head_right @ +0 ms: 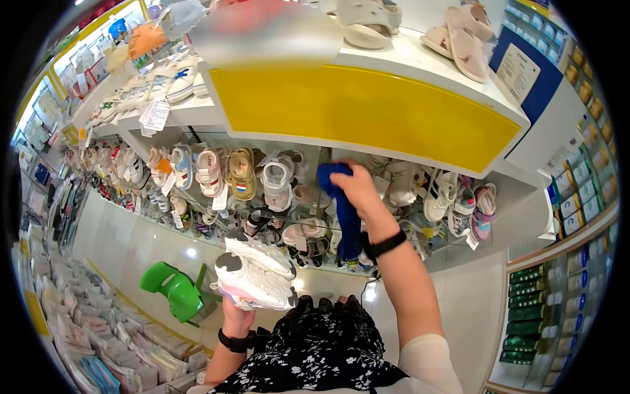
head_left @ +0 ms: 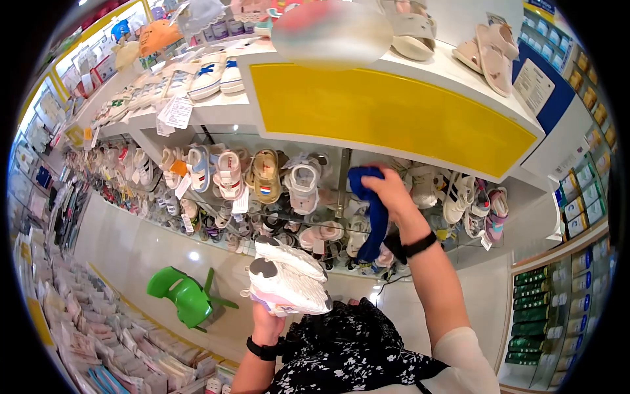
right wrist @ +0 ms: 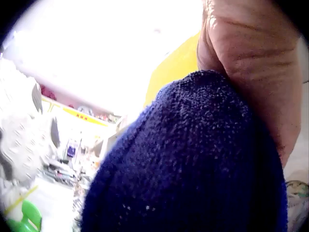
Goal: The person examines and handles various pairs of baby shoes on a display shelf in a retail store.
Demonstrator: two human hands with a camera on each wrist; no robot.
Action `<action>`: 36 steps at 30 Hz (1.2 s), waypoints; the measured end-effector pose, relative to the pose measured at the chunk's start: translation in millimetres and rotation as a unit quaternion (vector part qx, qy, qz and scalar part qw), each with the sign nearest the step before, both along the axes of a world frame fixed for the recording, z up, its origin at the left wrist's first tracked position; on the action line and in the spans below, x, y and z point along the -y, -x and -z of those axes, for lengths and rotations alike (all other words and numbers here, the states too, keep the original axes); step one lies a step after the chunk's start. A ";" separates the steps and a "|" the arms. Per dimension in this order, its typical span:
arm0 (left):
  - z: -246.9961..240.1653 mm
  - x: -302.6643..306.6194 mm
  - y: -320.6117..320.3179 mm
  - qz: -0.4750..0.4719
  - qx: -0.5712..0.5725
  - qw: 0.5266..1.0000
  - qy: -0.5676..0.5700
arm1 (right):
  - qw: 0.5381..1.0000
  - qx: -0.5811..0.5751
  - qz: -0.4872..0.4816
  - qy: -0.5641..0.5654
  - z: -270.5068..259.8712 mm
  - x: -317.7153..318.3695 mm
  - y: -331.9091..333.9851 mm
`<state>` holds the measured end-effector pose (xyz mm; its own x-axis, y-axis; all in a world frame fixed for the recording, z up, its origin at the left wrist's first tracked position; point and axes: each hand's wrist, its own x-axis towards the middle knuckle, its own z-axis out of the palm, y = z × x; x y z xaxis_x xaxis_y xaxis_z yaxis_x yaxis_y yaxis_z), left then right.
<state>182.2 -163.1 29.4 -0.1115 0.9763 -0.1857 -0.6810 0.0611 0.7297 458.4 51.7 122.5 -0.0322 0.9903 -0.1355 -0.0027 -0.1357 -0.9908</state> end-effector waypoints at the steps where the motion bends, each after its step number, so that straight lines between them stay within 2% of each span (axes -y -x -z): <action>1: 4.2 1.8 2.0 -0.009 -0.007 1.000 0.013 | 0.993 0.096 0.024 -0.058 8.9 -21.4 1.9; 2: 6.4 3.0 4.2 -0.011 0.000 1.000 0.018 | 0.973 0.191 0.049 -0.117 21.7 -42.0 4.1; 3: 8.3 3.6 6.1 -0.014 0.008 1.000 0.022 | 0.934 0.325 0.078 -0.125 36.0 -61.8 10.4; 5: 11.4 7.3 8.8 -0.013 0.004 1.000 0.028 | 0.799 0.570 0.133 -0.138 56.1 -90.7 25.3; 6: 12.2 9.7 10.6 -0.010 -0.009 0.999 0.030 | 0.823 0.562 0.066 -0.056 44.4 -90.2 31.0; 8: 15.7 12.5 14.1 -0.014 -0.026 0.999 0.034 | 0.812 0.576 0.081 -0.048 74.4 -96.1 42.5; 9: 16.1 13.5 14.3 -0.021 -0.029 0.999 0.037 | 0.816 0.577 0.033 -0.009 79.1 -98.4 47.1; 12: 18.7 16.8 14.8 -0.020 -0.026 0.998 0.055 | 0.795 0.605 -0.017 -0.042 93.8 -101.9 42.6; 16: 26.0 4.4 10.0 0.004 0.003 0.997 0.078 | 0.776 0.625 -0.083 -0.005 79.9 -79.8 34.4; 18: 30.0 -2.7 5.4 0.012 0.015 0.997 0.072 | 0.782 0.617 -0.084 -0.034 66.2 -50.9 38.0; 20: 27.9 -12.1 0.3 0.029 0.009 0.998 0.051 | 0.774 0.622 -0.083 -0.087 80.3 -27.6 33.7; 22: 25.1 -19.7 -5.6 0.041 0.008 0.998 0.036 | 0.778 0.597 -0.069 -0.184 79.4 8.7 26.2; 24: 20.9 -24.5 -10.1 0.048 0.010 0.998 0.026 | 0.795 0.577 -0.076 -0.171 64.9 39.5 18.2; 26: 16.3 -27.6 -11.6 0.061 0.011 0.997 0.037 | 0.803 0.563 -0.048 -0.187 65.4 67.3 2.1; 29: 18.6 -28.9 -8.8 0.089 -0.012 0.996 0.028 | 0.796 0.577 -0.024 -0.183 73.4 101.5 -31.4; 32: 24.3 -26.9 -3.7 0.091 -0.029 0.995 0.037 | 0.789 0.591 0.040 -0.159 80.1 120.4 -70.4; 34: 26.1 -25.4 -2.4 0.089 -0.034 0.994 0.047 | 0.812 0.554 0.131 -0.130 70.8 123.1 -84.7; 36: 26.5 -25.9 -0.8 0.099 -0.040 0.993 0.056 | 0.830 0.496 0.197 -0.161 62.3 120.2 -74.6</action>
